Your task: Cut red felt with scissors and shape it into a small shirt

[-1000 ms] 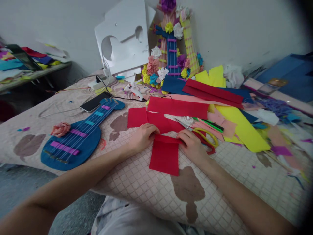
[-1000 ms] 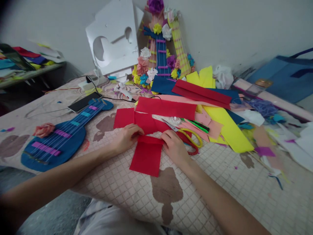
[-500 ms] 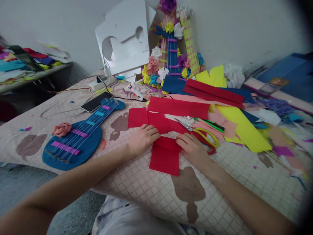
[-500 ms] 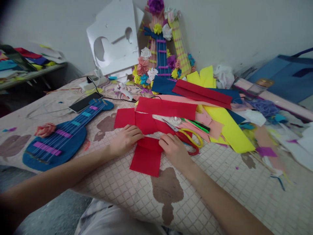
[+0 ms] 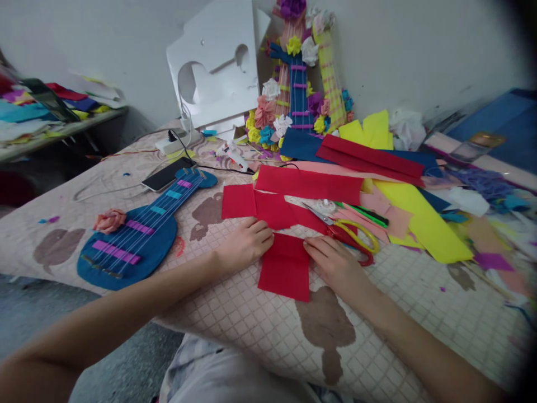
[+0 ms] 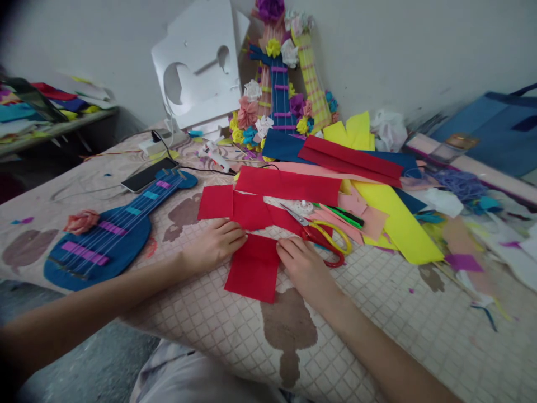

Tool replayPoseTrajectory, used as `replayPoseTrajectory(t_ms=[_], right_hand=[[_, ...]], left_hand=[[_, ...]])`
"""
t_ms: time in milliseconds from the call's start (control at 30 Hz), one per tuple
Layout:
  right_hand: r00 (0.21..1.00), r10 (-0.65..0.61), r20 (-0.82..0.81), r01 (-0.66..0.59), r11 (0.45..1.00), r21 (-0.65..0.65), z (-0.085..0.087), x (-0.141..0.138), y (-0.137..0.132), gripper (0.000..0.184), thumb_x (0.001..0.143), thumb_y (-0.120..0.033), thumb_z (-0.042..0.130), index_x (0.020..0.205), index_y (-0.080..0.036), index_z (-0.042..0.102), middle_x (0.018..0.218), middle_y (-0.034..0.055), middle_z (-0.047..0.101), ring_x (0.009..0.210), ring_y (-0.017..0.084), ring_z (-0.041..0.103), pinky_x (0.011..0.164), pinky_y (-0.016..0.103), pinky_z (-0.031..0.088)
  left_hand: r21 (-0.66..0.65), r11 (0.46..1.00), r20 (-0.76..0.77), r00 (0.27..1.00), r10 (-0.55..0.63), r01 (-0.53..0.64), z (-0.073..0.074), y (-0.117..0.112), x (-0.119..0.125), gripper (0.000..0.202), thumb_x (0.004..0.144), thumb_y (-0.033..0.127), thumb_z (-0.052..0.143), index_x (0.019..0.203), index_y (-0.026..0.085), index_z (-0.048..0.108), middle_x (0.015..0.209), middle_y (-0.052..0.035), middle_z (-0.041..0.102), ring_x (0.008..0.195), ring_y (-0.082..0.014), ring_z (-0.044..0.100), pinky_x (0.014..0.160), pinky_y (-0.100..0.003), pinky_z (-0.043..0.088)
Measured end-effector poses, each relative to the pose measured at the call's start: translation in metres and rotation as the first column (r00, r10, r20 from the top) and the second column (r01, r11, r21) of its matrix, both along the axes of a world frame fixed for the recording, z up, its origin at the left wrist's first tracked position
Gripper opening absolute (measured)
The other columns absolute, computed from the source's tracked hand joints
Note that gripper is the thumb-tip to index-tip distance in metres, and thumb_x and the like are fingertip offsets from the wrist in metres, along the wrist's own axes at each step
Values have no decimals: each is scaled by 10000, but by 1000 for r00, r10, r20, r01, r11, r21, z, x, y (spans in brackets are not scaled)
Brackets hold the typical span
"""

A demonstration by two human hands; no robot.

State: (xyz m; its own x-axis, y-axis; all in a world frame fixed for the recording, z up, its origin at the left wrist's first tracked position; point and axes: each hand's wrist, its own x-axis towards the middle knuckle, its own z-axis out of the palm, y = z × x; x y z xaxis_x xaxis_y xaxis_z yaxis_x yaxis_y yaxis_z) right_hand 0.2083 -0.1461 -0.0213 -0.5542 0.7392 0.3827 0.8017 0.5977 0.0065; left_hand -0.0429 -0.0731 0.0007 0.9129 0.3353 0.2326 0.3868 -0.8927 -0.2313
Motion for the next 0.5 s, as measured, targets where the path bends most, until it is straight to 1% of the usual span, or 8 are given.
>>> replayPoseTrajectory(t_ms=[133, 200, 233, 267, 333, 400, 433, 500], right_hand=[[989, -72, -128, 74, 997, 9, 10, -6, 1, 399, 860, -33, 366, 1169, -123, 602, 1140, 132, 649, 1055, 252, 582, 939, 449, 493], [981, -92, -173, 95, 995, 7, 18, -15, 2, 395, 900, -91, 372, 1245, -135, 559, 1214, 130, 624, 1130, 245, 558, 984, 449, 468], [981, -83, -172, 84, 996, -1, 20, -20, 2, 388, 923, -140, 382, 1279, -132, 534, 1268, 133, 596, 1186, 245, 526, 1015, 450, 444], [987, -59, -147, 56, 998, -24, 22, -25, 1, 398, 941, -200, 392, 1316, -122, 501, 1330, 138, 553, 1250, 249, 476, 1047, 454, 413], [997, 8, -73, -14, 997, -80, 23, -35, -1, 480, 957, -326, 397, 1381, -102, 425, 1430, 144, 452, 1355, 261, 347, 1098, 482, 339], [998, 56, -6, -56, 987, -149, 20, -43, -4, 582, 950, -429, 388, 1429, -102, 348, 1478, 142, 378, 1402, 266, 250, 1116, 518, 289], [998, 63, 17, -59, 982, -181, 18, -45, -5, 618, 943, -464, 383, 1441, -102, 323, 1486, 144, 362, 1408, 268, 232, 1116, 534, 275], [998, 52, 47, -40, 972, -230, 13, -46, -5, 653, 936, -497, 376, 1446, -96, 307, 1484, 155, 357, 1404, 276, 242, 1111, 558, 263]], left_hand=[[65, 998, -14, 1000, -21, 22, -4, -4, -1, 214, 930, 116, 406, 975, 97, 615, 985, -112, 641, 957, -230, 536, 787, -367, 403], [80, 996, -15, 1000, -24, 25, -6, -5, -1, 198, 920, 106, 427, 935, 98, 624, 980, -111, 643, 946, -228, 541, 785, -365, 413], [82, 996, -13, 1000, -28, 29, -7, -5, 0, 191, 915, 106, 437, 917, 98, 628, 976, -110, 643, 940, -227, 543, 785, -364, 417], [81, 996, -3, 999, -34, 34, -8, -5, 0, 182, 911, 108, 448, 902, 98, 630, 970, -110, 644, 934, -226, 544, 785, -363, 422], [70, 997, 20, 999, -48, 46, -10, -5, 0, 161, 901, 112, 473, 888, 96, 633, 964, -112, 643, 929, -223, 547, 791, -363, 428], [49, 998, 37, 998, -51, 49, -11, -5, 0, 144, 892, 113, 492, 895, 92, 634, 958, -118, 643, 930, -221, 550, 801, -367, 433], [38, 998, 38, 998, -48, 46, -11, -5, 0, 145, 891, 112, 492, 907, 90, 634, 958, -121, 643, 932, -221, 552, 806, -370, 435], [21, 999, 31, 999, -41, 40, -10, -5, 0, 168, 900, 111, 470, 939, 90, 632, 965, -124, 645, 938, -222, 556, 813, -377, 441]])
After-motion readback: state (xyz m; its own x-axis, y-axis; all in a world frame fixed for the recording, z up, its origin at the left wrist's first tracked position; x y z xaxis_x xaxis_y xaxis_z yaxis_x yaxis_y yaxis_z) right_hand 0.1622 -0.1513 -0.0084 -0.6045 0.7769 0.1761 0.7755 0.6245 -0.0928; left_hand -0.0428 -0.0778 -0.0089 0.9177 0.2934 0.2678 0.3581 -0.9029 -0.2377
